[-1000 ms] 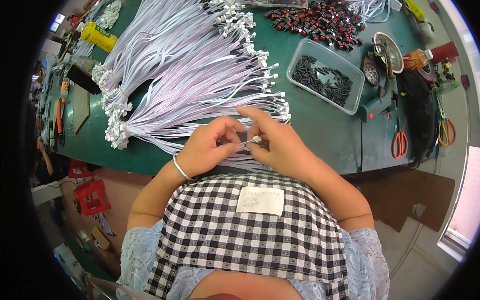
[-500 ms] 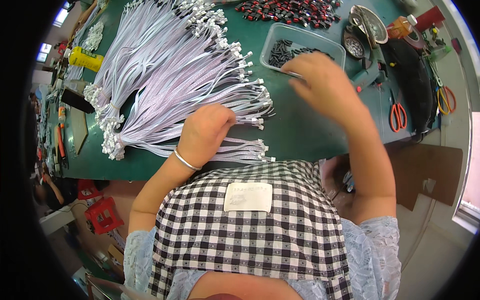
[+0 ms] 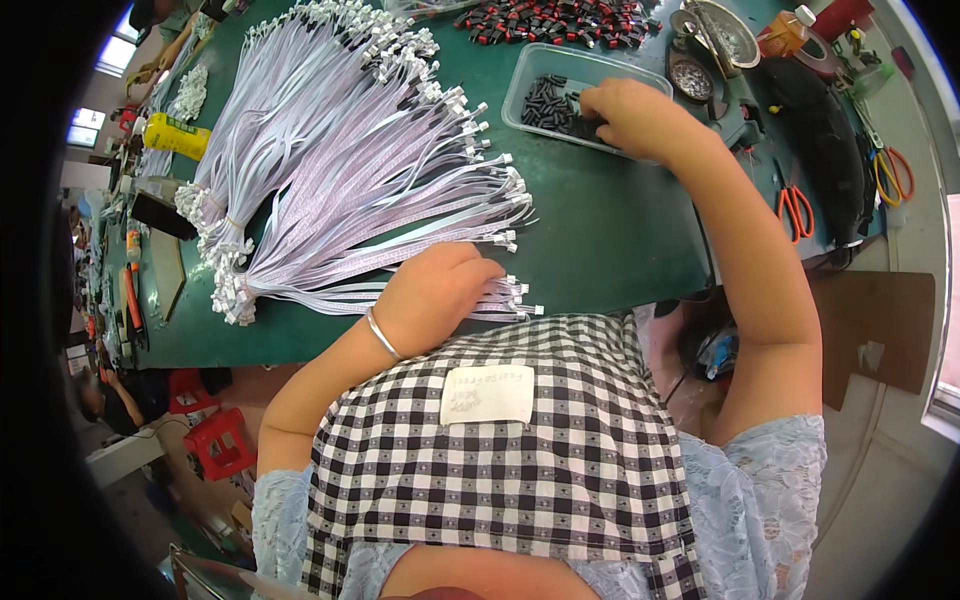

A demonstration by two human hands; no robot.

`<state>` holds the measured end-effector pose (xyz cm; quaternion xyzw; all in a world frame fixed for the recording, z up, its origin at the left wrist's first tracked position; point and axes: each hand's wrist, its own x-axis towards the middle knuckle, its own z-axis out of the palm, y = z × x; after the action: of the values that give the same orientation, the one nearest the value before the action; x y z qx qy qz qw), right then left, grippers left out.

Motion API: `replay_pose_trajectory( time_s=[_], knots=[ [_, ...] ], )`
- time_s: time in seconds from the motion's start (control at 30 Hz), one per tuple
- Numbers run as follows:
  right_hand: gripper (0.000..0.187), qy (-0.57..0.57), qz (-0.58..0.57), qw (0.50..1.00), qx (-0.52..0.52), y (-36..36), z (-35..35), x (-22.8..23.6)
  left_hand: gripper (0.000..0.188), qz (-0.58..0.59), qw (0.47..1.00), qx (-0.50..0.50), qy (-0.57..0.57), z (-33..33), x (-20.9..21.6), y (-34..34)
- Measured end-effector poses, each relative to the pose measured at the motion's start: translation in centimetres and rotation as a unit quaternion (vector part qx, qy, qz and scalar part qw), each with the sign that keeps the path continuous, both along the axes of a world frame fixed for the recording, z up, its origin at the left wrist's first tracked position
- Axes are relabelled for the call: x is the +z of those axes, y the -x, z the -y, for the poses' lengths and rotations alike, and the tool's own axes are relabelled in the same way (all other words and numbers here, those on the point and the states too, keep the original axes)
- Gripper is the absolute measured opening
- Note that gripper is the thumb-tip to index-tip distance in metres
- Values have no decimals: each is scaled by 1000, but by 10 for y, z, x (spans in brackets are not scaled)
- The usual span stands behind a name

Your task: The person repeatedly picks up small black plastic connectors from a container and attaches them to the ends of white and purple patterned cables. The person handles the cables and connectors by hand, working at a green table in a workshop setting.

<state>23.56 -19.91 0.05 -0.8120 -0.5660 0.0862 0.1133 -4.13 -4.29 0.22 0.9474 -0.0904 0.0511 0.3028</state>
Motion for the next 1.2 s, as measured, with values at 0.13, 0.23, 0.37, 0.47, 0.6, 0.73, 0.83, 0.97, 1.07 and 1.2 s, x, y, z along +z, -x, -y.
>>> replay_pose_trajectory(
  time_s=[0.13,0.23,0.37,0.47,0.6,0.73,0.83,0.97,1.07,1.2],
  knots=[
    [13,-39,-18,999,9,-2,0,-5,11,-6,996,40,84,-3,12,-2],
    [11,-56,-20,998,-37,-2,1,1,11,-117,969,79,203,-7,27,-4],
    [9,-71,17,997,-28,-6,-1,-3,14,-289,846,140,426,-12,24,-5],
    [9,-95,17,994,-60,2,-2,6,14,-307,814,154,469,-16,19,-5],
    [11,-99,47,992,-54,0,2,10,12,-300,769,153,544,-15,15,-4],
    [12,-133,0,988,-75,3,0,16,11,-298,767,163,544,-14,11,-2],
    [9,-189,-251,934,-173,23,1,38,11,-289,760,157,561,-14,13,0],
    [7,-301,-500,798,-151,64,7,35,10,-295,760,165,555,-12,14,-1],
    [8,-292,-604,727,-145,96,10,23,9,-280,802,164,502,-9,12,-2],
    [9,-260,-696,655,-139,134,12,17,9,-261,825,169,472,-6,6,-2]
  ],
)
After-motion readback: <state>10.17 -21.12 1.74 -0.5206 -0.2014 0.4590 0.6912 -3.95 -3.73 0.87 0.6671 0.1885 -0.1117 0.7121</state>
